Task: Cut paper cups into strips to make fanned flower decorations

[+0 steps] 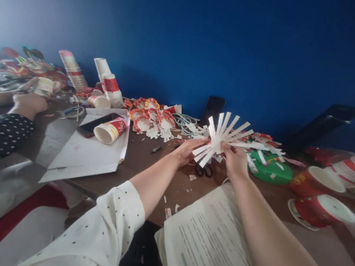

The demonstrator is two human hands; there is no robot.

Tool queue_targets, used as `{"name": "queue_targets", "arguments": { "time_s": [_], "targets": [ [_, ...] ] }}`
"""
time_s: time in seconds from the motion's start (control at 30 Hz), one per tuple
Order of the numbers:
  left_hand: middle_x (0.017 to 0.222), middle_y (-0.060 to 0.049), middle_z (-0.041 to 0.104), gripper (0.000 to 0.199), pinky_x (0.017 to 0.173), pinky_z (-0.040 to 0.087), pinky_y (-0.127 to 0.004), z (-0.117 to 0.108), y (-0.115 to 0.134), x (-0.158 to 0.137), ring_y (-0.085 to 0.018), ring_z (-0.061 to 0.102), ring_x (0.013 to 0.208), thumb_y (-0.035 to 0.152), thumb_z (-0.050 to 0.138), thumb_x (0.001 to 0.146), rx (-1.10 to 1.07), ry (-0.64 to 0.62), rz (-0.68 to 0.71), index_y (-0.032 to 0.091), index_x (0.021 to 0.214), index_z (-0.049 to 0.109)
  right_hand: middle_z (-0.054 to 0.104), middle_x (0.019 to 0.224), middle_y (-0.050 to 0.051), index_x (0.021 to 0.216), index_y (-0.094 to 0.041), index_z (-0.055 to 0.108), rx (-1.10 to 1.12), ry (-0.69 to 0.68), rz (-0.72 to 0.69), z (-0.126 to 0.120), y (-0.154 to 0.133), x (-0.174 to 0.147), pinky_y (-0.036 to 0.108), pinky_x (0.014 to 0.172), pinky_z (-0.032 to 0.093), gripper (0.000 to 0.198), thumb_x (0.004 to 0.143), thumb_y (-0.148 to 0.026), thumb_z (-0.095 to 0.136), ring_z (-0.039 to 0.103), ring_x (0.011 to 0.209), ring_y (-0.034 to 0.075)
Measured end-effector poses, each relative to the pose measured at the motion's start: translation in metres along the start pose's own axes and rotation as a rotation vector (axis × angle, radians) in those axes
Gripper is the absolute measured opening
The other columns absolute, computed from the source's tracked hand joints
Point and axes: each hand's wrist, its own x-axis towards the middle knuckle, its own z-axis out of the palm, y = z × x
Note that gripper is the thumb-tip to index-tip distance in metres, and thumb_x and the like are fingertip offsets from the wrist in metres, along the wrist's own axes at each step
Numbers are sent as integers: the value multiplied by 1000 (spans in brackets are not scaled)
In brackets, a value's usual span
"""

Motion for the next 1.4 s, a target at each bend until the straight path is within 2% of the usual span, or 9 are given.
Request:
{"name": "queue_targets", "arguments": {
  "time_s": [0.23, 0.37, 0.53, 0.63, 0.77, 0.9, 1.07, 1.2, 1.4],
  "targets": [
    [74, -6, 71, 23, 69, 50, -27, 2, 6, -1, -15, 64, 67, 14, 75, 66, 39, 82, -35, 11, 89, 71, 71, 70, 4, 78, -15, 74, -164, -53, -42, -6, -6, 0, 37, 77, 49, 37, 73, -52, 71, 64, 75, 24],
    [73, -6, 70, 15, 71, 50, -27, 3, 9, -3, -14, 62, 65, 22, 72, 73, 12, 85, -48, 11, 84, 70, 75, 78, 7, 83, -16, 76, -225, -146, -127, -8, -14, -3, 38, 83, 48, 36, 75, -50, 70, 67, 85, 28],
    [75, -6, 70, 27, 74, 49, -29, -3, 7, -1, -15, 62, 68, 28, 78, 67, 66, 12, -65, 11, 86, 69, 74, 79, 7, 74, -17, 72, -279, -247, -201, -9, -18, -4, 36, 80, 49, 36, 77, -52, 66, 67, 83, 27],
    [67, -2, 66, 20, 68, 46, -27, -7, 3, 2, -13, 58, 63, 21, 78, 65, 165, 16, -61, 12, 79, 68, 69, 67, 5, 64, -17, 68, -380, -257, -196, -8, -18, -5, 35, 72, 49, 36, 76, -51, 65, 65, 72, 25],
    [63, -1, 63, 15, 62, 43, -25, -10, -2, 5, -12, 56, 60, 20, 76, 65, 209, 39, -32, 12, 76, 69, 73, 78, 6, 82, -15, 74, -371, -259, -179, -8, -18, -5, 33, 73, 49, 35, 77, -48, 65, 65, 77, 24],
    [69, -4, 68, 26, 62, 44, -26, -9, -4, 6, -14, 59, 63, 27, 82, 62, 253, -19, -55, 12, 81, 72, 71, 73, 5, 83, -14, 73, -391, -212, -136, -10, -16, -4, 32, 69, 48, 40, 75, -53, 66, 63, 72, 22],
    [66, -3, 68, 28, 63, 46, -26, -12, -9, 11, -12, 57, 57, 23, 85, 58, 420, 197, 35, 13, 81, 75, 70, 74, 5, 83, -16, 73, -382, -161, -140, -10, -14, -2, 33, 72, 48, 46, 74, -61, 66, 64, 74, 23],
    [64, -3, 67, 23, 61, 50, -28, -18, -9, 19, -12, 58, 54, 26, 85, 60, 247, 383, 88, 14, 75, 73, 73, 85, 9, 102, -16, 72, -357, -170, -67, -9, -15, 0, 33, 68, 50, 52, 84, -61, 53, 66, 74, 23],
    [68, -4, 70, 21, 60, 50, -25, -17, 3, 20, -13, 61, 59, 24, 83, 65, 40, 561, 253, 14, 80, 74, 75, 98, 9, 96, -22, 73, -947, -550, -126, -4, -25, -14, 33, 77, 47, 28, 84, -44, 61, 68, 91, 25]
  ]
}}
